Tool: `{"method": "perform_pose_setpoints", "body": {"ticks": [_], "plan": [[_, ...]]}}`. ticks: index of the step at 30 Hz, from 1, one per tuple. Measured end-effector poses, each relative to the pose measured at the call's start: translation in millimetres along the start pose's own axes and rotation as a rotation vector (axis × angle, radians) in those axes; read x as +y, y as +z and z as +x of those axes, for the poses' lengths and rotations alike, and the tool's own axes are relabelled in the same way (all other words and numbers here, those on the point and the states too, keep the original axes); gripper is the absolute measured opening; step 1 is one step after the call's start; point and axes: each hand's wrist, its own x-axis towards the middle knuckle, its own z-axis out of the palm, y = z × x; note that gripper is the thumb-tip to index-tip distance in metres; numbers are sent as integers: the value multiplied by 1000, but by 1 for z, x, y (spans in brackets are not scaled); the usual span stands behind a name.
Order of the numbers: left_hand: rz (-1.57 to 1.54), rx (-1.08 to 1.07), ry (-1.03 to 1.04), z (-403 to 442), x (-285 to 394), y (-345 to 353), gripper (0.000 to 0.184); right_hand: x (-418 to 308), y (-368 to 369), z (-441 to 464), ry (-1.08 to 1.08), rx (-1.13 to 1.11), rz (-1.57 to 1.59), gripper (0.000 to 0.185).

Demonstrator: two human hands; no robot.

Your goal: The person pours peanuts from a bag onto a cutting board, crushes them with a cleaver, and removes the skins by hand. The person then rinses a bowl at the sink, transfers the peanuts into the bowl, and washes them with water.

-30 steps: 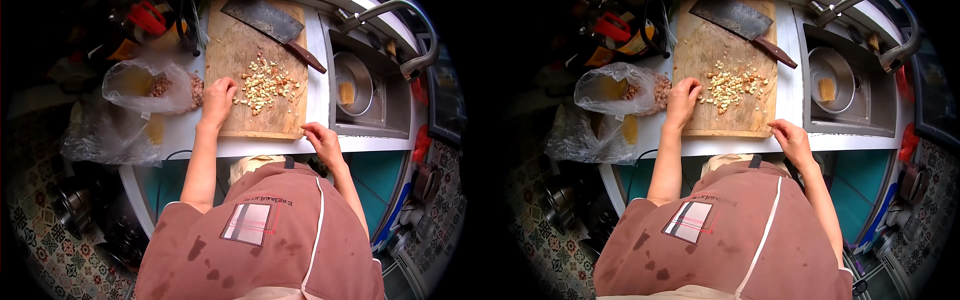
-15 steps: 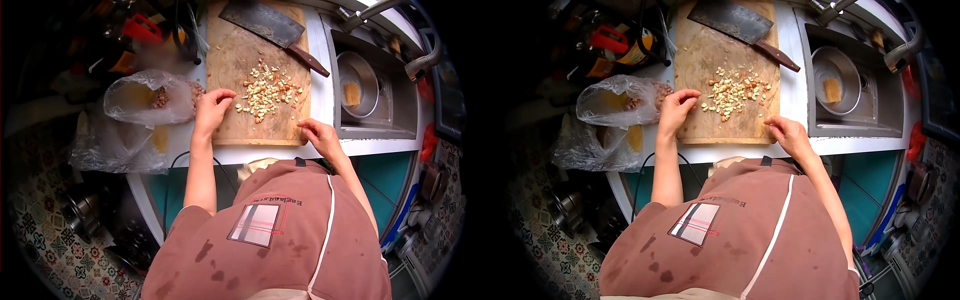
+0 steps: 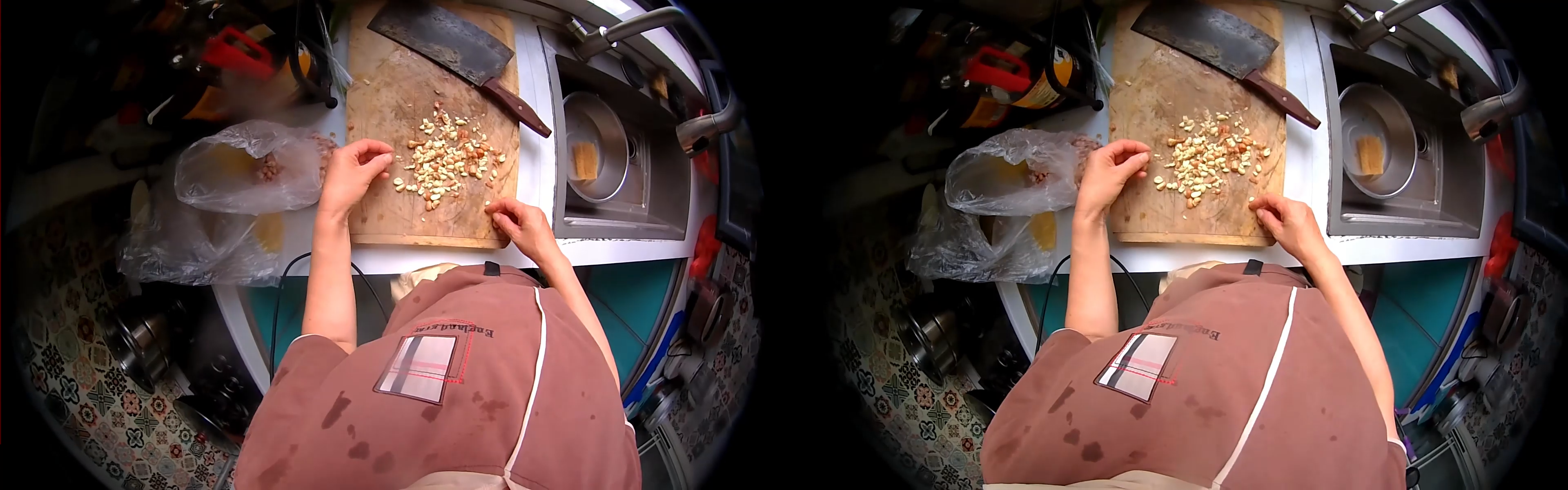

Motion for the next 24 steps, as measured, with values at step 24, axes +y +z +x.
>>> {"method": "perform_pose_setpoints", "body": {"ticks": [24], "plan": [[-277, -79, -31, -1, 17, 7, 17, -22, -10, -6, -109, 42, -113, 18]]}}
